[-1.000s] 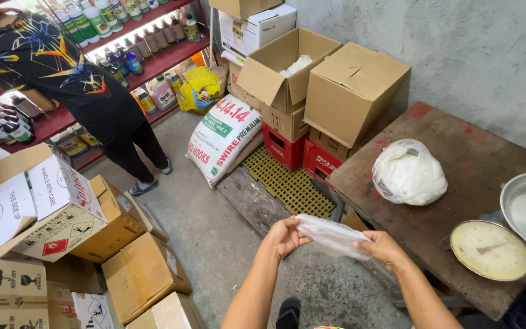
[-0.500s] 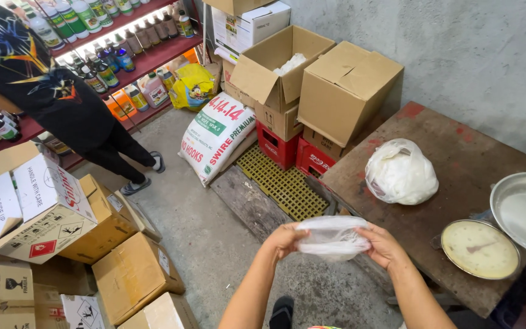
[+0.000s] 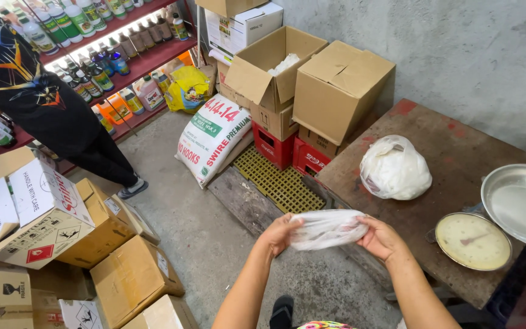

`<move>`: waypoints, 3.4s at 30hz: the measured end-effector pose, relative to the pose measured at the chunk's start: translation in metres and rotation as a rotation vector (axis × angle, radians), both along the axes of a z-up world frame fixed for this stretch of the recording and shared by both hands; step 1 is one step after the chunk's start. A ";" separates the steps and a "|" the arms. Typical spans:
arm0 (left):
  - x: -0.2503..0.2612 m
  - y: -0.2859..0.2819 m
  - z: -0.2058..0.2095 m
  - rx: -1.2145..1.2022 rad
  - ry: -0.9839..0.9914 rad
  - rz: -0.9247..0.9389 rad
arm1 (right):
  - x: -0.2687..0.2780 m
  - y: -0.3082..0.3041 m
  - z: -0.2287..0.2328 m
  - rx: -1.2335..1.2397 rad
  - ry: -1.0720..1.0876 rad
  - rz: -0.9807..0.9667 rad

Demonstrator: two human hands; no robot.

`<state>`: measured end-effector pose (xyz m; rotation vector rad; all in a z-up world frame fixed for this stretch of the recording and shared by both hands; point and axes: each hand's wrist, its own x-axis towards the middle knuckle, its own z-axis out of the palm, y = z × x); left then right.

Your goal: Measuring white powder from a bag into a bowl and tying small portions into plastic bags.

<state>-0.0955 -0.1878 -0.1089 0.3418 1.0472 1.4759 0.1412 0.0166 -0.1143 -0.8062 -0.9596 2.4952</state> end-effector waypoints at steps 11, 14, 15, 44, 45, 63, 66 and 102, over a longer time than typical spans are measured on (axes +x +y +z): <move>0.015 0.010 -0.008 0.049 0.120 -0.131 | 0.029 -0.004 0.024 0.036 0.028 -0.036; 0.012 0.013 -0.007 0.109 -0.093 -0.027 | 0.039 -0.012 0.038 0.100 -0.017 -0.012; 0.011 0.013 -0.007 0.131 -0.147 0.002 | 0.042 -0.015 0.041 0.129 -0.017 0.007; 0.024 0.030 0.029 0.053 0.850 0.058 | 0.045 -0.041 0.019 0.757 -0.372 -0.101; 0.027 0.030 0.044 0.077 1.020 0.077 | 0.039 -0.049 0.035 1.075 -0.507 -0.156; 0.118 0.101 0.163 0.432 1.307 -0.251 | 0.113 -0.111 0.152 1.151 -0.885 -0.804; 0.145 0.131 0.175 0.514 1.266 -0.293 | 0.150 -0.092 0.160 1.191 -0.941 -0.839; 0.240 0.316 0.206 0.840 1.019 -0.894 | 0.173 -0.010 0.163 1.075 -1.338 -1.341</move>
